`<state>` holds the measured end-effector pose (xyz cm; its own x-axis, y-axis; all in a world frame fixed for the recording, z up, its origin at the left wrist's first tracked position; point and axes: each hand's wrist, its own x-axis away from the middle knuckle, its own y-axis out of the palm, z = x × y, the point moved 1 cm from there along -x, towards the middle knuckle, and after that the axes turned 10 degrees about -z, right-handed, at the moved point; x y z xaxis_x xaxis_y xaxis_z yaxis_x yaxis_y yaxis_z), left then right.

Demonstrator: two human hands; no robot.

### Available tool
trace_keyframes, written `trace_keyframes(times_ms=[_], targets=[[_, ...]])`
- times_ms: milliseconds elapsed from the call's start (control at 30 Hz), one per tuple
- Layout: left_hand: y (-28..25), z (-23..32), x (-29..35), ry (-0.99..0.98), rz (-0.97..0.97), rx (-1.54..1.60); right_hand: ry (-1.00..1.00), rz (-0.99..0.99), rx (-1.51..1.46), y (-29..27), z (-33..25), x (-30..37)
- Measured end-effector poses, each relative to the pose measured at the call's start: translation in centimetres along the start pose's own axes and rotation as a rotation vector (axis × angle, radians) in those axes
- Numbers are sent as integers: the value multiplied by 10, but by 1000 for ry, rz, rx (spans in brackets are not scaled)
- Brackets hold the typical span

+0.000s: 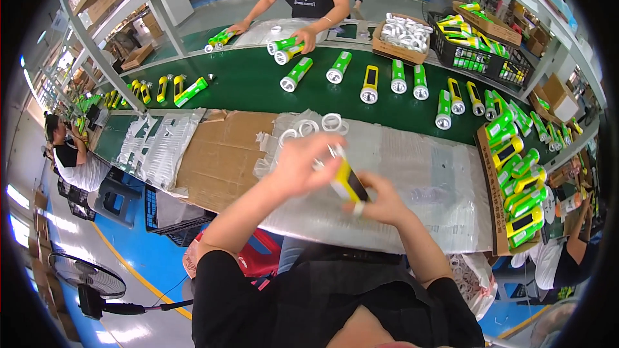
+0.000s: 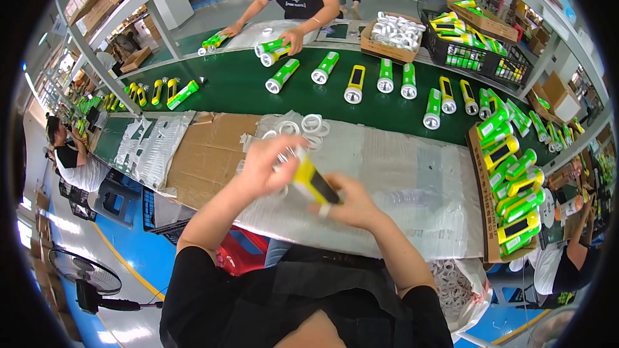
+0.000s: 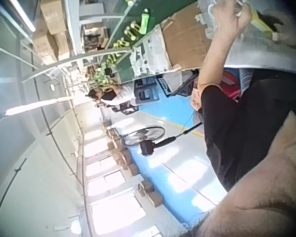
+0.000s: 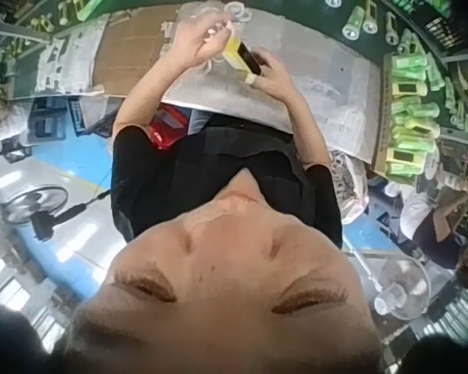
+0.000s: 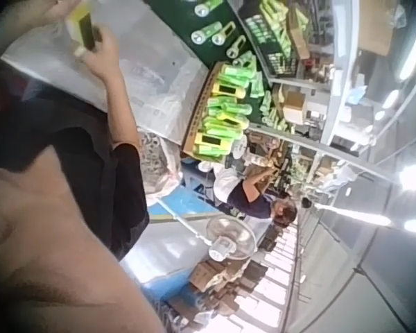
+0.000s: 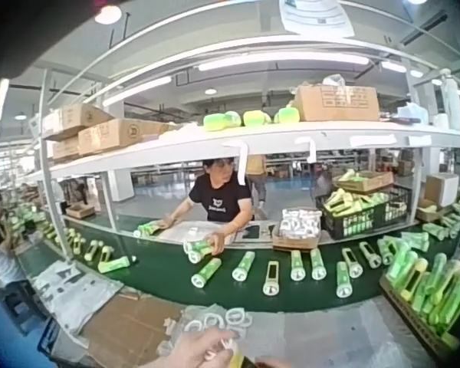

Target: Assembling plastic flashlights by attaching components on an assembly line.

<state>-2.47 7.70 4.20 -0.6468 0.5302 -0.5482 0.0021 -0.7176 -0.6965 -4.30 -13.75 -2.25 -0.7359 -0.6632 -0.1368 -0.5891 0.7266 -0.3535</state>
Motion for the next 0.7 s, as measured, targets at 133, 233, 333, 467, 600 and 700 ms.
trace_keyframes(times_ms=[133, 233, 333, 467, 600, 700], targets=[[-25, -78, -25, -250, 439, -169, -27, 681, -146, 3, 79, -3], [-18, -154, -44, -410, 537, -70, 142, 555, -264, 14, 102, -1], [17, -212, -59, -342, 429, -209, 180, 581, -332, 9, 102, 2], [33, -253, -47, -416, 208, -151, 281, 566, -344, 7, 103, 10], [-26, -292, -19, -247, 330, -376, 295, 598, -311, 9, 96, 10], [-114, -358, 46, -474, 533, -812, 310, 602, -280, 12, 89, 9]])
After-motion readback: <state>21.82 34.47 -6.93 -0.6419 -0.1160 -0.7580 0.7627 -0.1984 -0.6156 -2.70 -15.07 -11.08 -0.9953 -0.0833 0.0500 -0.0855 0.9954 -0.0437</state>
